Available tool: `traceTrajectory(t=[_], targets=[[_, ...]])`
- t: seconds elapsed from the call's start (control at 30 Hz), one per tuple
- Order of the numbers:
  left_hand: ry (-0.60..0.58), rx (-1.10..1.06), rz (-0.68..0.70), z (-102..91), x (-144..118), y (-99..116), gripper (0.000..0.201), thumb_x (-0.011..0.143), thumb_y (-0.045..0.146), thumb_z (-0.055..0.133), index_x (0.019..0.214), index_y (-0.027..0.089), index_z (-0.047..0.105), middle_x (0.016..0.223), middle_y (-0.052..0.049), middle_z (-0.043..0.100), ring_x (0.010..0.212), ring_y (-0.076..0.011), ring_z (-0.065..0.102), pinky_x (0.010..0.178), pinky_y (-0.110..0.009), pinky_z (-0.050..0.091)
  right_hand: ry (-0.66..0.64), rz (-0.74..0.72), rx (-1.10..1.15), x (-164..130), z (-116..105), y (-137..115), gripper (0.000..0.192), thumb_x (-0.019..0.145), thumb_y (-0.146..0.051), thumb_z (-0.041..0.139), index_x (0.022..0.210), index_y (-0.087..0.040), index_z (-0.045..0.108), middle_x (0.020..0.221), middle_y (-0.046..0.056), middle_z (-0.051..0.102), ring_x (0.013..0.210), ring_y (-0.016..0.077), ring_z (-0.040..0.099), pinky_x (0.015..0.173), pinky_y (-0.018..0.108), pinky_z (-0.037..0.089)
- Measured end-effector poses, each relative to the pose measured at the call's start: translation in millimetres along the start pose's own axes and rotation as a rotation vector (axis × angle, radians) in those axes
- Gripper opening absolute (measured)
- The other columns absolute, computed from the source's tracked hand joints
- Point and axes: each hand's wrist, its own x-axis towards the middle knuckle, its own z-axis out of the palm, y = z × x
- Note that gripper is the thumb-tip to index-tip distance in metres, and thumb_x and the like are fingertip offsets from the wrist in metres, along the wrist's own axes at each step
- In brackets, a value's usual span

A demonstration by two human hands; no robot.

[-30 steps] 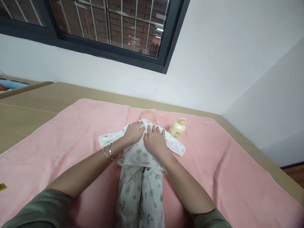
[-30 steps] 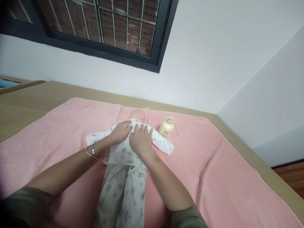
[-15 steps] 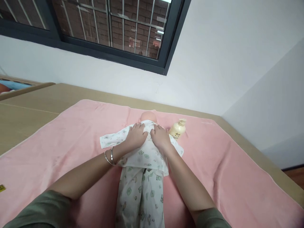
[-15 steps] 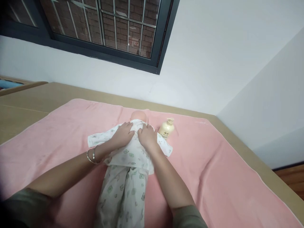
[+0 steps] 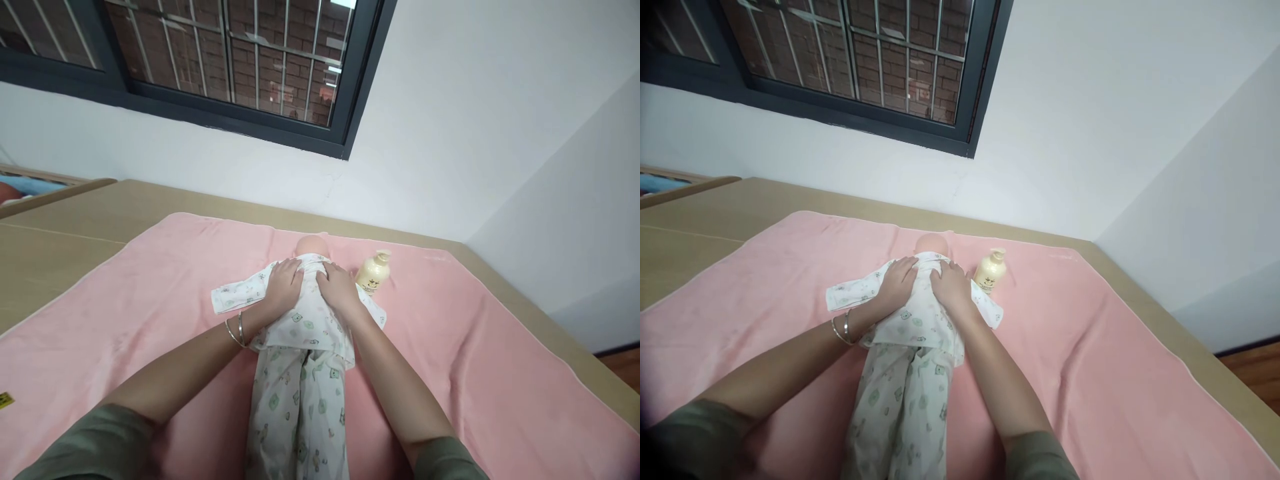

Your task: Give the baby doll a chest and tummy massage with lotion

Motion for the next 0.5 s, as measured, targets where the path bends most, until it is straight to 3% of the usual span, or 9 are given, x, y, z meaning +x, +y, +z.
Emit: traceTrajectory(t=[0.07,0.17,0.23,0.37,0.5], targets=[[0.03,-0.04,-0.023,1.3,-1.4,-1.8,0.049,0.104,0.032,0.025,0.131,0.015,0.062,0.138,-0.013,0.066,0.135,-0.0275,0.055,0.12,-0.049,0.036,0.09,-0.022,0.03,-5.0,-2.0,-4.5,0.05,0.102,-0.032,0.034,0.143,-0.014,0.055,0.148,0.018,0.056,0.142,0.0304,0.046,0.119,0.049,0.028],[0.088,-0.093,-0.043,3.8,-4.3,-4.7,0.051,0.105,0.033,0.022,0.136,0.016,0.058,0.142,-0.013,0.063,0.141,-0.0262,0.05,0.122,-0.049,0.035,0.237,-0.104,0.056,-12.7,2.0,-13.8,0.055,0.103,-0.032,0.036,0.153,-0.013,0.044,0.164,0.017,0.037,0.154,0.0281,0.028,0.125,0.048,0.015],[0.117,-0.123,-0.043,5.9,-6.7,-6.3,0.053,0.106,0.034,0.019,0.14,0.015,0.055,0.145,-0.014,0.061,0.143,-0.0251,0.048,0.123,-0.049,0.033,0.213,-0.19,0.051,-14.4,8.5,-17.8,0.056,0.104,-0.035,0.037,0.156,-0.014,0.04,0.168,0.015,0.028,0.158,0.0269,0.018,0.127,0.049,0.01],[0.194,-0.203,-0.037,10.0,-10.3,-8.6,0.057,0.107,0.039,0.015,0.141,0.014,0.053,0.147,-0.017,0.058,0.142,-0.0264,0.049,0.123,-0.05,0.033,0.029,-0.283,0.076,-11.7,16.2,-17.7,0.053,0.104,-0.038,0.042,0.152,-0.017,0.047,0.166,0.014,0.034,0.157,0.029,0.022,0.126,0.055,0.013],[0.261,-0.307,-0.011,12.4,-11.4,-9.8,0.058,0.107,0.047,0.019,0.141,0.016,0.054,0.144,-0.018,0.06,0.139,-0.0302,0.051,0.122,-0.055,0.034,0.156,-0.268,0.174,-10.8,11.8,-14.7,0.052,0.103,-0.035,0.044,0.15,-0.014,0.05,0.164,0.016,0.036,0.155,0.0278,0.027,0.126,0.049,0.017]])
